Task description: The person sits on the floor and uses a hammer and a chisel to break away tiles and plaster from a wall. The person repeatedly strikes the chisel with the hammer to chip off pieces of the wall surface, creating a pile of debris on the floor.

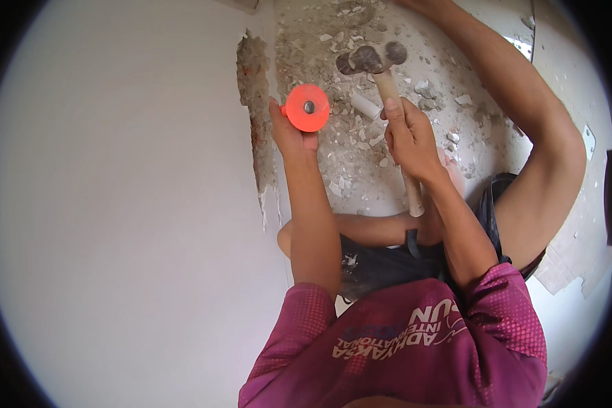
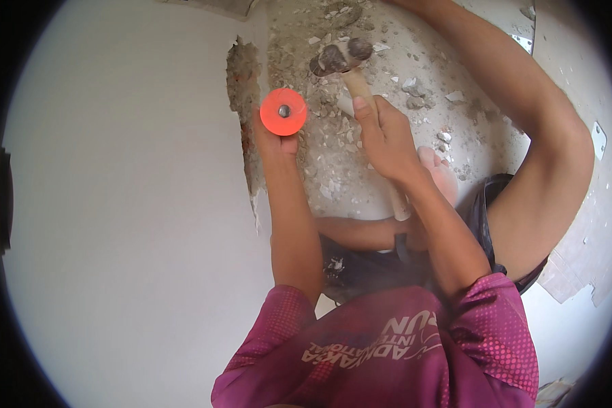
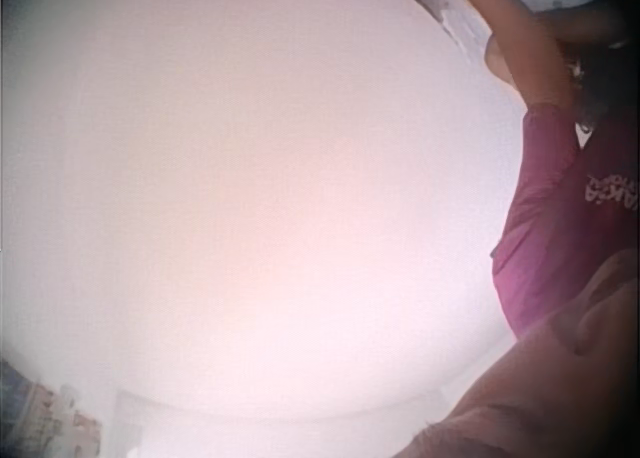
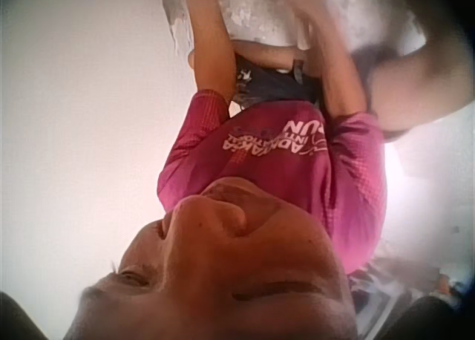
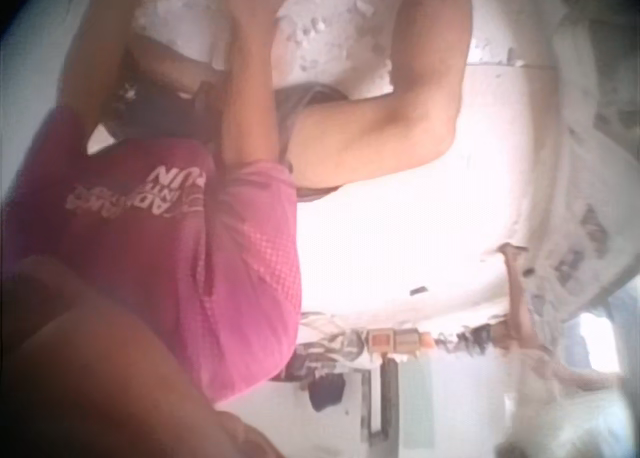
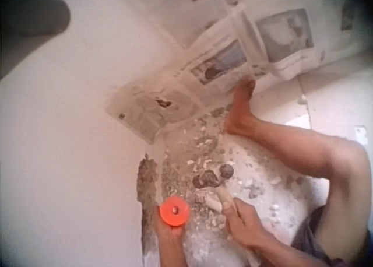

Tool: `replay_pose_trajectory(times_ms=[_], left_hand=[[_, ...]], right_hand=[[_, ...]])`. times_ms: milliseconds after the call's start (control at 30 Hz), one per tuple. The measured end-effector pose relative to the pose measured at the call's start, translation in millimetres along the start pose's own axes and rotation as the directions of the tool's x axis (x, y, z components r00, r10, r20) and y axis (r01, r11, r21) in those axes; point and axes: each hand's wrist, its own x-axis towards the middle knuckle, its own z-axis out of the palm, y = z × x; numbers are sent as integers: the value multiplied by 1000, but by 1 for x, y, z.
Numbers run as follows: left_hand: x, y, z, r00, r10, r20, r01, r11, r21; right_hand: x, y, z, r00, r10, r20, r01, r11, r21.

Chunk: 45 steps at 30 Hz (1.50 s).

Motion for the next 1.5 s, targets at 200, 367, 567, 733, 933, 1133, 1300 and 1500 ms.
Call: replay_pose_trajectory(times_ms=[200,367,567,733,933,1133,1300,1500], left_hand=[[35,19,9,989,150,11,-148,958,244],[43,18,16,975,224,2,-221,959,175],[43,9,12,955,296,19,-295,945,141],[39,8,14,975,224,-13,-223,974,30],[45,12,4,967,251,45,-252,967,25],[42,9,11,974,228,-6,-228,974,-1],[51,15,-11,973,226,54,-226,974,-9],[40,21,31,981,187,44,-175,965,-197]], right_hand=[[1,-33,-23,993,10,-119,-3,998,61],[4,-29,-28,980,-1,-201,28,991,129],[-6,-53,-26,967,-67,-244,114,976,184],[-18,-103,-32,933,-188,-307,257,945,203],[-38,-148,-42,866,-293,-404,392,901,187],[-48,-162,-67,825,-490,-283,564,741,363],[-47,-154,-42,808,-461,-367,587,682,436],[-19,-16,57,949,-298,-105,311,941,134]])
